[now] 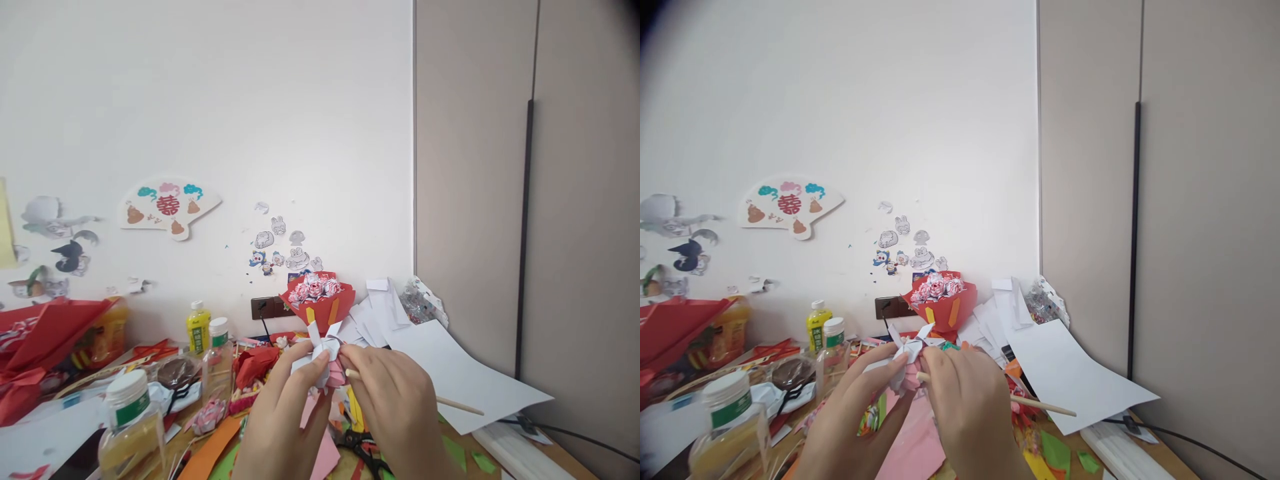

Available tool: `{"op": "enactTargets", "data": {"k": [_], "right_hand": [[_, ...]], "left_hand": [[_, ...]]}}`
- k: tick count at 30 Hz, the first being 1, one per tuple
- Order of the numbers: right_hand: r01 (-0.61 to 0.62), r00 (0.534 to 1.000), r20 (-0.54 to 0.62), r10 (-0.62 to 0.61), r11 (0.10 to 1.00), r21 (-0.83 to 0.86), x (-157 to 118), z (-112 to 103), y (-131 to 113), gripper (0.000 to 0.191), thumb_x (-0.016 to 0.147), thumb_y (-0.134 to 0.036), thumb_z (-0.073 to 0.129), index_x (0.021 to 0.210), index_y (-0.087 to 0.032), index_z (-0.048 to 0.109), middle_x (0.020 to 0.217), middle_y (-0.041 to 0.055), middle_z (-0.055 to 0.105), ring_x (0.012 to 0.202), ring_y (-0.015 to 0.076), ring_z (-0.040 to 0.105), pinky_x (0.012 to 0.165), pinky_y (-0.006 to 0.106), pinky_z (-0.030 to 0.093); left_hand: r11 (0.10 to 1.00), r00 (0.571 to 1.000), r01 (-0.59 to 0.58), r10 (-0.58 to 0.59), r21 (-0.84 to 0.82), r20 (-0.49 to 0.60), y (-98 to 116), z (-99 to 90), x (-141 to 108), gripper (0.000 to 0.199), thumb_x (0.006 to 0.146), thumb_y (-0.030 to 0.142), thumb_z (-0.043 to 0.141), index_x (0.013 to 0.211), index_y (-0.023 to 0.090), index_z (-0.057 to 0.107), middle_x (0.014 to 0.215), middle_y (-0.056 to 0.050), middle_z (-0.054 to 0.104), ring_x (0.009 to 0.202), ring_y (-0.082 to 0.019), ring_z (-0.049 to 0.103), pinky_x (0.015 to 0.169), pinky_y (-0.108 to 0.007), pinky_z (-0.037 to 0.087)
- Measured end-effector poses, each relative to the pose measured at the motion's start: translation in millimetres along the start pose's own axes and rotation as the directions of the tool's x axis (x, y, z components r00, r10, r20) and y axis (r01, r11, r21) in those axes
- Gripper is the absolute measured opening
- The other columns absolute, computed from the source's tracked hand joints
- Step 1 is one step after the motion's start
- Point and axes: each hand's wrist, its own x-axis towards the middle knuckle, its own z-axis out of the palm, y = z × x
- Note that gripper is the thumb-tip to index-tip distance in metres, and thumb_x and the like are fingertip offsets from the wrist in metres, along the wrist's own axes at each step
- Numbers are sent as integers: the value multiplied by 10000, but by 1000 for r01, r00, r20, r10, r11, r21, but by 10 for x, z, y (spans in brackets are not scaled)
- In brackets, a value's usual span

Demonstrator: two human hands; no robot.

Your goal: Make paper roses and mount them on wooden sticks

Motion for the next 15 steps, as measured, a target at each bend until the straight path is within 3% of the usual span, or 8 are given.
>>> {"op": "enactTargets", "data": {"k": [4,8,11,15], "right_hand": [[-22,999,-25,23,999,27,-6,14,-6,268,948,-204,383,838,-135,617,567,25,617,531,130,591,505,227,392],[-177,984,-7,179,976,129,-13,10,7,230,927,-237,419,880,-155,628,603,12,650,510,124,589,482,217,401],[-244,970,71,233,942,232,-16,7,25,228,909,-218,421,976,-158,631,650,17,677,540,130,608,485,212,419],[-287,957,154,245,873,394,-21,8,28,210,891,-227,461,984,-183,644,703,11,698,585,126,623,549,212,454]], "left_hand": [[997,999,42,-42,-59,6,-10,-4,-2,290,813,154,534,1082,256,566,1139,-99,614,1037,-215,621,790,-287,556],[950,982,184,-185,-254,19,-7,0,-3,288,789,207,584,1070,267,573,1126,-74,626,1055,-225,609,852,-329,532],[813,931,351,-359,-464,74,7,16,16,274,774,234,598,1046,260,583,1100,-57,637,1058,-220,603,904,-342,502],[609,875,459,-436,-647,210,17,9,68,297,743,239,639,1035,249,588,1087,-54,640,1061,-214,598,888,-301,510]]}}
